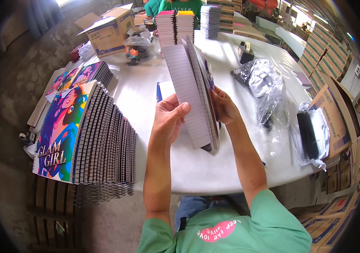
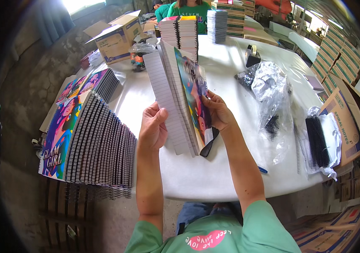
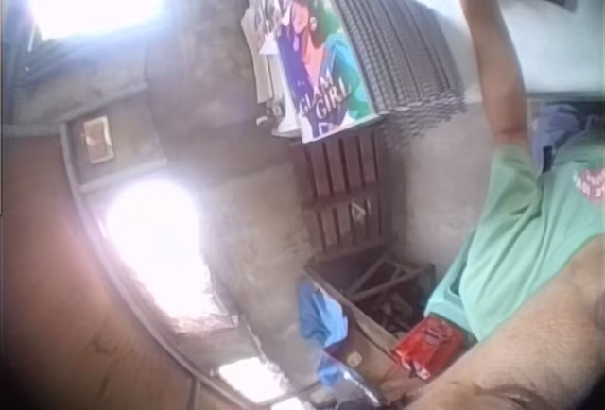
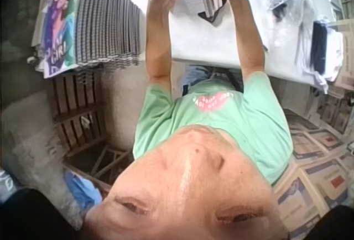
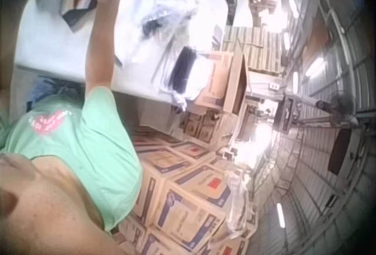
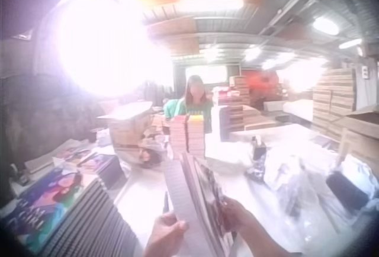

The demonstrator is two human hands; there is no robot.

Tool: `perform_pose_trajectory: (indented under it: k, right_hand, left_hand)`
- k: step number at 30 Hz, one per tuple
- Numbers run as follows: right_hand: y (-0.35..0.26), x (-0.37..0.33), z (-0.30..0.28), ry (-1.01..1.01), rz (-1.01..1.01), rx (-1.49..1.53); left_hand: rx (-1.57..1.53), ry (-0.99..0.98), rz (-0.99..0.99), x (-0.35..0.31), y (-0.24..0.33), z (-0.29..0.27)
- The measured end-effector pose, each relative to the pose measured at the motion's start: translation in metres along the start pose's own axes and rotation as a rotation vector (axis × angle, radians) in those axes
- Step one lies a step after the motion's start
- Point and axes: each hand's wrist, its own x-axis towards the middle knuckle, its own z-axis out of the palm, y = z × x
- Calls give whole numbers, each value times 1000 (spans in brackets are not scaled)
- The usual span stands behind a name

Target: The person trims the ends of a plastic spiral coil on a notebook using pliers and then stacks the finished notebook on a pile.

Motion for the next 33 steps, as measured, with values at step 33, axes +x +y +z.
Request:
perform_pose_trajectory:
  k: [33]
  right_hand:
    - [7, -36, 9, 166, 35, 14]
  left_hand:
    - [33, -24, -61, -31, 0, 5]
